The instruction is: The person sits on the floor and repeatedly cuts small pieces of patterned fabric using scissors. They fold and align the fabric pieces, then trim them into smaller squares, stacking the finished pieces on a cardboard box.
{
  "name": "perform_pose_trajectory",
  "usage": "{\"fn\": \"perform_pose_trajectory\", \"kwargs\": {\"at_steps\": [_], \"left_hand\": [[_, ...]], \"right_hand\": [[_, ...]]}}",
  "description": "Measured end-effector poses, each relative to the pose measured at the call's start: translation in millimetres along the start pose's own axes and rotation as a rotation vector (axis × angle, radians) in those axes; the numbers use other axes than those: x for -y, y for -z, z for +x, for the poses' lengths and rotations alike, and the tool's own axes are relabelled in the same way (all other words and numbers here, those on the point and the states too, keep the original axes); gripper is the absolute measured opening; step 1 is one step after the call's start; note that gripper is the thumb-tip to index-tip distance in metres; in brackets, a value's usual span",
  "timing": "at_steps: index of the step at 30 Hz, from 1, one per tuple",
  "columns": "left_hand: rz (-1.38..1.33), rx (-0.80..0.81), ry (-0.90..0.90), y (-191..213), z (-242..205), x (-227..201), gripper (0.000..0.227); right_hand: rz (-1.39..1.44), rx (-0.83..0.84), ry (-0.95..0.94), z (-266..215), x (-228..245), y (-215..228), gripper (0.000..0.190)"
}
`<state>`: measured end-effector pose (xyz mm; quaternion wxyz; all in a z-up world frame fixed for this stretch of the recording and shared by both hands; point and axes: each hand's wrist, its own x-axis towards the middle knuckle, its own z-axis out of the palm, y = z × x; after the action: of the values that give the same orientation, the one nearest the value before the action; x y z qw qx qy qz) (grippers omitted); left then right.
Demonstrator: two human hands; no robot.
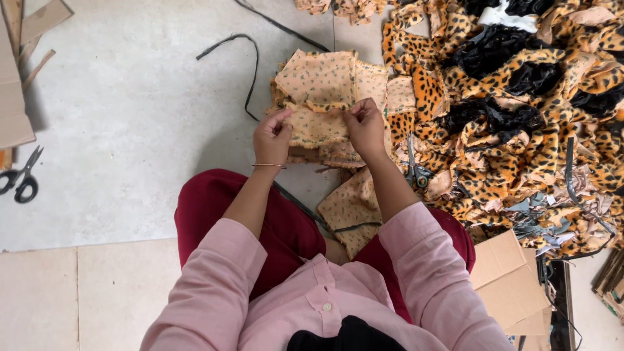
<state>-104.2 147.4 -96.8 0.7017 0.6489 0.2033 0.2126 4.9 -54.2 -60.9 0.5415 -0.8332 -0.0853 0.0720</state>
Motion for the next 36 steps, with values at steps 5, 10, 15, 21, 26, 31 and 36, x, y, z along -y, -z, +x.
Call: {"fn": "perform_pose_trajectory", "kwargs": {"at_steps": [5, 10, 15, 21, 26, 31, 36], "left_hand": [[0.065, 0.004, -0.079, -10.3, 26.8, -45.9, 0.029], [0.203, 0.041, -0.07, -7.1, 22.2, -55.0, 0.026], [0.087, 0.088, 0.06, 3.9, -10.7, -13.3, 0.046], [0.177, 0.133, 0.05, 3.7, -6.6, 7.0, 0.046], [0.126, 0.102, 0.028, 7.6, -7.0, 8.6, 0.044], [0.082, 0.057, -0.017, 8.1, -5.3, 7.6, 0.047], [0.196, 0.046, -0.05, 7.7, -7.8, 25.6, 0.049]], "right_hand": [[0.087, 0.004, -0.011, -6.3, 79.9, 8.1, 0.01], [-0.144, 0.075, 0.124, 15.9, 52.2, 4.0, 0.014], [-0.113, 0.051, 0.188, -23.8, 33.1, 0.1, 0.038], [-0.232, 0.096, 0.233, -20.4, 21.3, 7.6, 0.036], [-0.219, 0.16, 0.199, -22.5, 20.8, 10.6, 0.038], [-0.142, 0.193, 0.198, -24.9, 15.5, 9.0, 0.04], [-0.202, 0.199, 0.266, -34.3, 19.8, 5.8, 0.037]]}}
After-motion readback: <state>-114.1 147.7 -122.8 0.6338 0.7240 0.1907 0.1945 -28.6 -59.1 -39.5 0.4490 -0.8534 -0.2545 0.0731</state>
